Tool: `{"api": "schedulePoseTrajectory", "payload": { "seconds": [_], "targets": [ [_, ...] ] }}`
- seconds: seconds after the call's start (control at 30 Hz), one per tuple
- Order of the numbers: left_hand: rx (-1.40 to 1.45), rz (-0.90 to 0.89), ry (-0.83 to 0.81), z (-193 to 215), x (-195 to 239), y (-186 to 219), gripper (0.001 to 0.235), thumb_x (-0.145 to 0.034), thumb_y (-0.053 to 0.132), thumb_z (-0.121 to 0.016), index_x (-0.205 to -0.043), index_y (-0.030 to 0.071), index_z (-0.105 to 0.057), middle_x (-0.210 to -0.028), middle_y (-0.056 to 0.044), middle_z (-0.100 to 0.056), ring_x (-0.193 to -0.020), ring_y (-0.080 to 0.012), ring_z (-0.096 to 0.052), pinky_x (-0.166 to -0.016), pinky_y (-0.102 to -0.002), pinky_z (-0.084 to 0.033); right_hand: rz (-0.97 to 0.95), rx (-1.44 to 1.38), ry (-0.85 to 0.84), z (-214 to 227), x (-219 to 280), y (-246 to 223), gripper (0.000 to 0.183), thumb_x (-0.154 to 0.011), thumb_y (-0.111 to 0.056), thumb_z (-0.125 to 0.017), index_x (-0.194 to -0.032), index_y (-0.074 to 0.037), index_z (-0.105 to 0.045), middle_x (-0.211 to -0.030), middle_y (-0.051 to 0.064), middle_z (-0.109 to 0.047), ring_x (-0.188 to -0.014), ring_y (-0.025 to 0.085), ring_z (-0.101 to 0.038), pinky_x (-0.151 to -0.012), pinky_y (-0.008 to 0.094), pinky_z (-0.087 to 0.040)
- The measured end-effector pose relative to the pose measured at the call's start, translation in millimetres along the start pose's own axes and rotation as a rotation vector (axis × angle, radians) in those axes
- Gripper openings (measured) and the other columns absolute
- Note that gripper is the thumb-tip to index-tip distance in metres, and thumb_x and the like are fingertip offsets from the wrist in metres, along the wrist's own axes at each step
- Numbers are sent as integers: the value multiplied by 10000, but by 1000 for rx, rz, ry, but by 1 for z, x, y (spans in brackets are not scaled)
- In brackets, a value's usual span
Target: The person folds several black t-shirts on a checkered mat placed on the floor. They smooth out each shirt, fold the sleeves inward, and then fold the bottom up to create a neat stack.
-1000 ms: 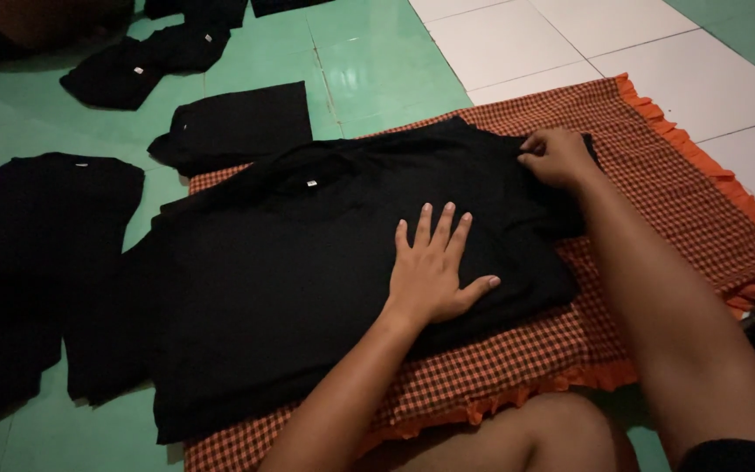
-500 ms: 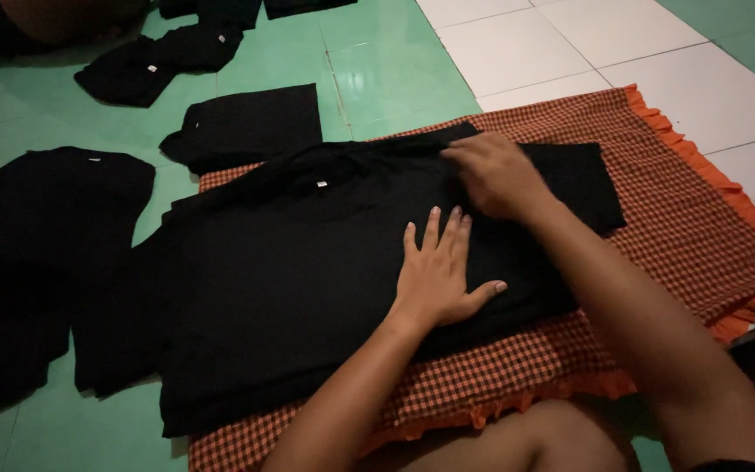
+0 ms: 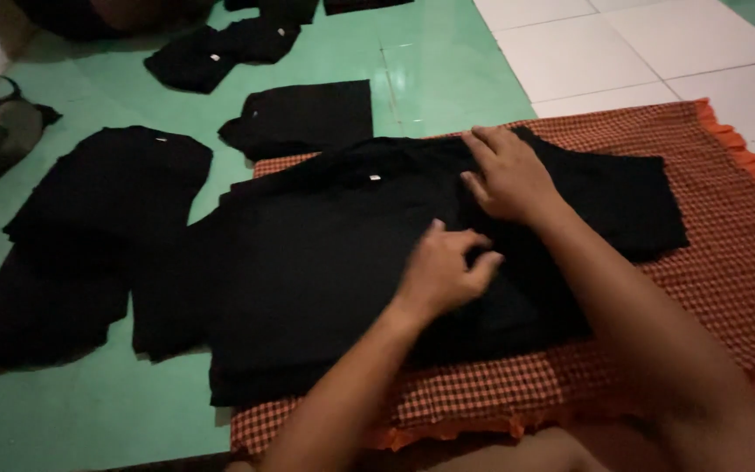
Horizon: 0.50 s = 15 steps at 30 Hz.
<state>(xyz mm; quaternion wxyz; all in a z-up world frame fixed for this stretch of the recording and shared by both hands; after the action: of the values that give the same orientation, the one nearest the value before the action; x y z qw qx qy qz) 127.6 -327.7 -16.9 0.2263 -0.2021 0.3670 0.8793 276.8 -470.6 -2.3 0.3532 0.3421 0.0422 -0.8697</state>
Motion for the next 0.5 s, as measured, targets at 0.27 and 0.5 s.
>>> {"api": "schedulePoseTrajectory", "payload": {
  "seconds": [0.27,0.5],
  "targets": [
    [-750,310,-70,132,5,-103,1125,-731,698,-743,-1550,36,-347,-1582,-259,-315,-1465,-481,-283,-1152,-699,-212,-61,-228,-453,6,-12,-66,971,-878,-665,-597,-1631,-139,-285,-1672,161,-275,-1519,419,-292,-1200,624,-259],
    [-608,468,-303,149,11,-108,1281,-743,920,-524,-1676,199,-24,-1750,-128,15,-1609,-342,41,-1224,-693,65,-143,-145,-598,-3,-10,-71,1096,-861,-838,-459,-1688,-229,-74,-1749,100,-70,-1590,362,-111,-1220,688,-137]
  ]
}}
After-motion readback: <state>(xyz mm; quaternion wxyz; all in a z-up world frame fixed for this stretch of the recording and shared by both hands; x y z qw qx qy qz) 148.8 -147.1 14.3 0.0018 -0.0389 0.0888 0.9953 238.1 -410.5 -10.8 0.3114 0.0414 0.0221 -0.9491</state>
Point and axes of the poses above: each hand's wrist, its own x-axis away from the middle knuckle, its own z-axis out of the back of the hand, y = z × x, the point moved 2 cm from there along -x, towards the middle knuckle
